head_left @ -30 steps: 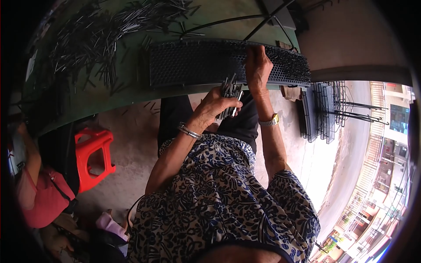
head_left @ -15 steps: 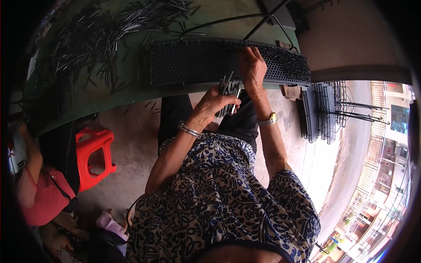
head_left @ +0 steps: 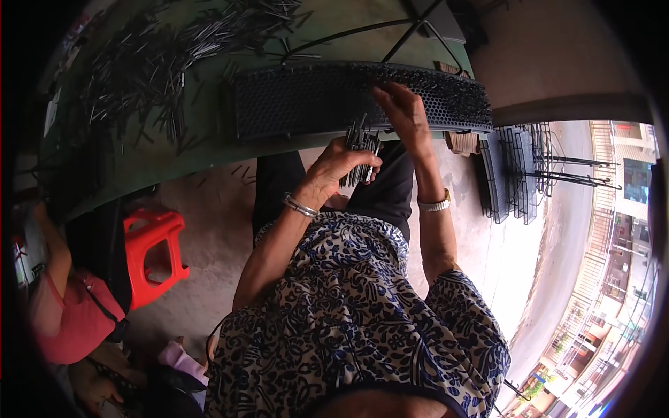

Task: Inserting small metal pins into a perforated metal sheet or plate as part of an assembly process.

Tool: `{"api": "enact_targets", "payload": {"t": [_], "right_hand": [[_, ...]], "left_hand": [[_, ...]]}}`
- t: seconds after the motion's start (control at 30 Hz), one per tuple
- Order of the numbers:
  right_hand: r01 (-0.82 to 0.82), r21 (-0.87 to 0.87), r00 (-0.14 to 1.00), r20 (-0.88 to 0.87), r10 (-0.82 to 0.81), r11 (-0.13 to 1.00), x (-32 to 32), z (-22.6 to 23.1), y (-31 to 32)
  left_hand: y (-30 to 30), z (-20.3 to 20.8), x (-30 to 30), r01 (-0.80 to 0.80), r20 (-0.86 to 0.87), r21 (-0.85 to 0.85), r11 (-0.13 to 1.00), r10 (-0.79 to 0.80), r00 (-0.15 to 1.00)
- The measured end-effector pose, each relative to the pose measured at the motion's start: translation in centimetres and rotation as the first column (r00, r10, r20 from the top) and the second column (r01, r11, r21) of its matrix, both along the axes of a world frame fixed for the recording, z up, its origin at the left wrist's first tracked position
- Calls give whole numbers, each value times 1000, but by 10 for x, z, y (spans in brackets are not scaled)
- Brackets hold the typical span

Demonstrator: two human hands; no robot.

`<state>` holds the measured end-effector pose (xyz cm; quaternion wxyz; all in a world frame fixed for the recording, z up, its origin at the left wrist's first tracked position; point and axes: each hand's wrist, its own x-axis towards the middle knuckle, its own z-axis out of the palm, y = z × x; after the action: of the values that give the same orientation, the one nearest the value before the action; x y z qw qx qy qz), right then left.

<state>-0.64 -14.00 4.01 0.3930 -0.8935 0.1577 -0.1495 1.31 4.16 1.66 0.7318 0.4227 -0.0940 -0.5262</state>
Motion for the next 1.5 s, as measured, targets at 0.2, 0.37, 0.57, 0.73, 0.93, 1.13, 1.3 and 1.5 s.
{"api": "enact_targets", "payload": {"t": [0.2,0.37,0.57,0.73,0.93,1.13,1.3,1.5], "right_hand": [[-188,558,957,-81,279,808,-24,30,16],[-141,564,952,-148,267,814,-21,18,4],[-108,611,971,-103,215,784,-16,21,11],[-107,584,977,-87,194,804,-13,31,11],[125,246,970,173,-171,961,5,4,-3],[200,-182,912,394,-115,963,22,-24,-7],[140,-265,967,243,-74,954,23,-26,-2],[76,-432,991,129,-21,898,22,-15,-2]], "left_hand": [[1,-10,4,47,0,-42,998,-47,999],[-4,-9,6,54,10,-52,997,-54,998],[-1,1,16,94,37,-46,994,-93,995],[-1,-3,16,94,55,-9,996,-93,994],[-5,-6,14,70,-41,-41,997,-71,997],[-10,-10,12,9,-68,-16,1000,-10,998],[-12,-11,10,-2,-78,17,1000,3,997],[-17,-8,8,-30,3,89,996,30,1000]]}}
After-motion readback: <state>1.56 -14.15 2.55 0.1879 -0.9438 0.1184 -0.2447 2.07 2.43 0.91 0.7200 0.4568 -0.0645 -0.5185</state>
